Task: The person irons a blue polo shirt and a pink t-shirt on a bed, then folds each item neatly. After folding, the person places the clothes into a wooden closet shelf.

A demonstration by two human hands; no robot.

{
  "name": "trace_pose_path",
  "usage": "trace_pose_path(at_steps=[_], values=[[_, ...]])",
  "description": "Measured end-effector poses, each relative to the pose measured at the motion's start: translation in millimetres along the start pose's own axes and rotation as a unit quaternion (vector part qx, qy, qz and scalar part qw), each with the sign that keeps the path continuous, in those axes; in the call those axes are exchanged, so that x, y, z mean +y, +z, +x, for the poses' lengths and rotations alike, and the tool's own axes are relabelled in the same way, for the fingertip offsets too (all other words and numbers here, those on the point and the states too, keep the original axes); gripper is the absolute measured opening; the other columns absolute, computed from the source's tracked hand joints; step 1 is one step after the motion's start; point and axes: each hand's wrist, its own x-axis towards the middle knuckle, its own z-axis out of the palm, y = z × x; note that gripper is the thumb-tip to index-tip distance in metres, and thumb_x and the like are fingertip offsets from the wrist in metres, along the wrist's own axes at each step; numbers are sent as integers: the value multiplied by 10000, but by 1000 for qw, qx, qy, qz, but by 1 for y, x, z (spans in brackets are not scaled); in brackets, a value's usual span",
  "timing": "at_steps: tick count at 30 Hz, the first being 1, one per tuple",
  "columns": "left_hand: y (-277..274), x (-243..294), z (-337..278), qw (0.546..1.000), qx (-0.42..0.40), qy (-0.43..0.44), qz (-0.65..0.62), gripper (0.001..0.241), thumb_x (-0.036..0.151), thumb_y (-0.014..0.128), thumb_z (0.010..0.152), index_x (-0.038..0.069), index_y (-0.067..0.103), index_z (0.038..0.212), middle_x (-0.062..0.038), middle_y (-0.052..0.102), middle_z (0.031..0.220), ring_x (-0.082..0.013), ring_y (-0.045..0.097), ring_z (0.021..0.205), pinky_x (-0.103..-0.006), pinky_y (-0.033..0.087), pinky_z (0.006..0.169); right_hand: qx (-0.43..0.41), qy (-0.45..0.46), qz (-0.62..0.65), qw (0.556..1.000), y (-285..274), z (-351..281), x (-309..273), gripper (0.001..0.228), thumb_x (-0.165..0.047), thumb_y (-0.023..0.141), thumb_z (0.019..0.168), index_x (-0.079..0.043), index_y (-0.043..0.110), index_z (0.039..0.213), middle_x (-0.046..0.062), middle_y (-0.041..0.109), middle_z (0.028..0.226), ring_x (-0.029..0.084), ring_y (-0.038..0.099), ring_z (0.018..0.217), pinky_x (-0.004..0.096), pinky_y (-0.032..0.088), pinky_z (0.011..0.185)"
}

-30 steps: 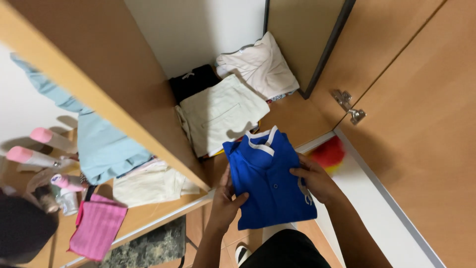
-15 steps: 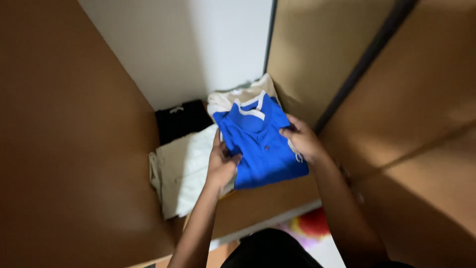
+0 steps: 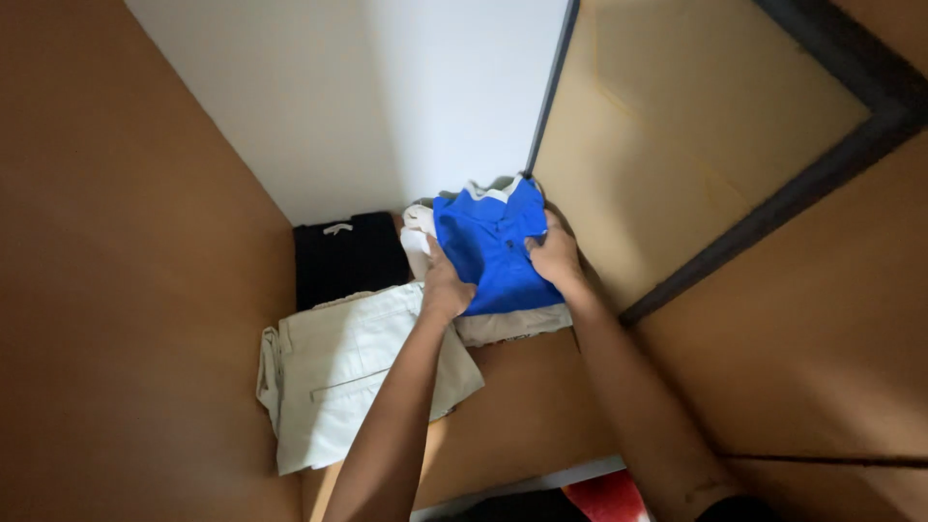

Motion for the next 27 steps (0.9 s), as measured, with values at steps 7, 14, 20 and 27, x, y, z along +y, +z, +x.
trace_pose_path(at_steps=[7, 14, 20, 27], values=[[-22, 25, -42, 993, 31, 49, 106, 1115, 18, 776, 722, 148, 135, 1625, -312, 525, 1399, -447, 592, 1219, -443, 498, 1016, 12, 1, -41, 999, -5, -15, -18, 711, -211, 728, 863, -91, 466, 1513, 252, 647, 1295, 394, 628, 1212, 426, 481, 1060], [4, -11, -54, 972, 68, 165, 155, 892, 63, 829, 716, -17, 397, 1493, -374, 370, 1469, -526, 440, 1353, -451, 422, 1110, 47, -49, -162, 984, 14, -49, -8, 697, -205, 705, 892, -64, 451, 1525, 245, 496, 1449, 447, 481, 1307, 527, 396, 1084], [-50, 19, -102, 978, 93, 183, 46, 661, 85, 774, 780, 57, 548, 1400, -289, 439, 1494, -447, 540, 1277, -448, 473, 1045, 45, -74, -229, 970, 16, -68, -29, 670, -231, 696, 862, -104, 496, 1489, 216, 356, 1589, 399, 332, 1448, 587, 240, 1146], [-118, 20, -174, 983, 141, 117, 13, 574, 99, 756, 800, 122, 611, 1355, -161, 482, 1518, -356, 685, 1033, -417, 568, 905, 19, -115, -200, 973, 21, -118, -83, 641, -243, 720, 838, -156, 546, 1449, 208, 356, 1595, 406, 327, 1444, 595, 242, 1136]])
